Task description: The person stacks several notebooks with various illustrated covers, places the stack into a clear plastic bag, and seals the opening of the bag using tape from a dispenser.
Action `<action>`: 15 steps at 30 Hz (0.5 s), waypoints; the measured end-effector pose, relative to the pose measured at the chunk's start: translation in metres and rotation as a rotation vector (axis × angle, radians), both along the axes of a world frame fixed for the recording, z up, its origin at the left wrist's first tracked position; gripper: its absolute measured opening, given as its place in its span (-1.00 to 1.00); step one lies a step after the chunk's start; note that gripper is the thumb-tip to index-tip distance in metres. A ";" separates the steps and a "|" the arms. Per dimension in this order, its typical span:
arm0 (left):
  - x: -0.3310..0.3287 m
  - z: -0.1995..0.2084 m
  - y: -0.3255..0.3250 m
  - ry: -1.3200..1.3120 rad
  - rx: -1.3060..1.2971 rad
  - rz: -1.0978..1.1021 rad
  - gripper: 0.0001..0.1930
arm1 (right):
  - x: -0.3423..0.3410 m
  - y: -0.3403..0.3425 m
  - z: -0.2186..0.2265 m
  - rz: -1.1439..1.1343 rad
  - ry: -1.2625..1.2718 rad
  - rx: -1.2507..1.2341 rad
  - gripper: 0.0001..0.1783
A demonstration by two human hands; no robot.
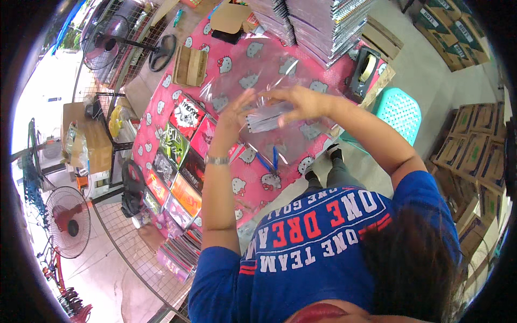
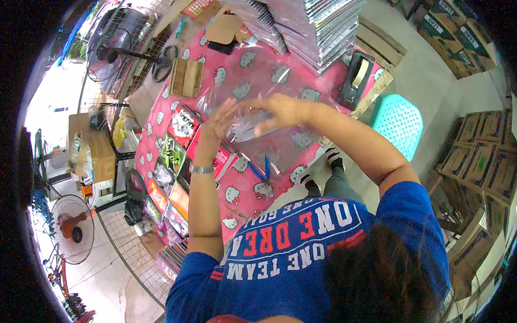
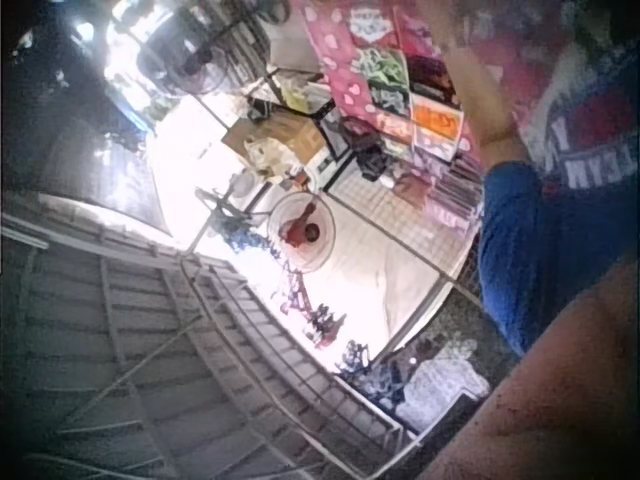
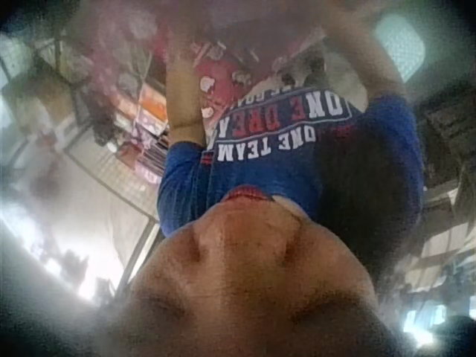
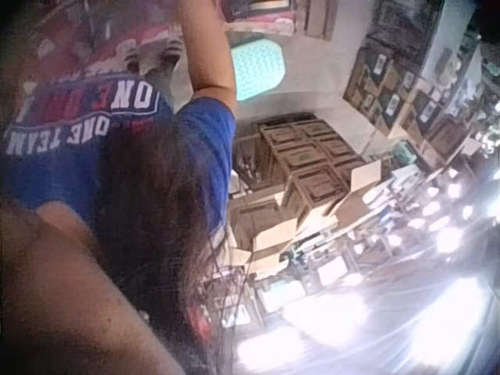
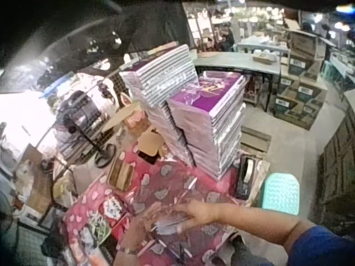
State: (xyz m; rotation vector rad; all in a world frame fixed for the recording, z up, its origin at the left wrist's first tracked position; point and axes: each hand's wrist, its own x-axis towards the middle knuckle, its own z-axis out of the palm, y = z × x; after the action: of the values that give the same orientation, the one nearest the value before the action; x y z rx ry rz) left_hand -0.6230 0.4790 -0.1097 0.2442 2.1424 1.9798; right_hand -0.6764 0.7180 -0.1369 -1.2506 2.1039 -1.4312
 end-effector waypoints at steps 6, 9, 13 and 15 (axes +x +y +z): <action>0.031 -0.050 -0.001 0.497 -0.832 0.052 -0.66 | 0.043 -0.019 -0.013 -0.166 0.237 0.235 -0.12; 0.030 -0.064 0.002 0.528 -0.823 0.173 -0.69 | 0.042 -0.038 -0.022 -0.307 0.299 0.337 -0.12; 0.027 -0.060 0.012 0.449 -0.953 0.314 -0.69 | 0.040 -0.044 0.000 -0.457 0.186 0.497 -0.24; 0.020 -0.048 0.023 0.357 -0.983 0.289 -0.70 | 0.025 -0.012 -0.024 -0.670 0.338 0.014 -0.39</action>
State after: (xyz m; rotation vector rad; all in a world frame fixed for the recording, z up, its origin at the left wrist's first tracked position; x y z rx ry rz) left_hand -0.6031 0.5024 -0.1574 0.1164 3.2170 0.7853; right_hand -0.6514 0.7058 -0.1609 -0.8528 2.9496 -1.5099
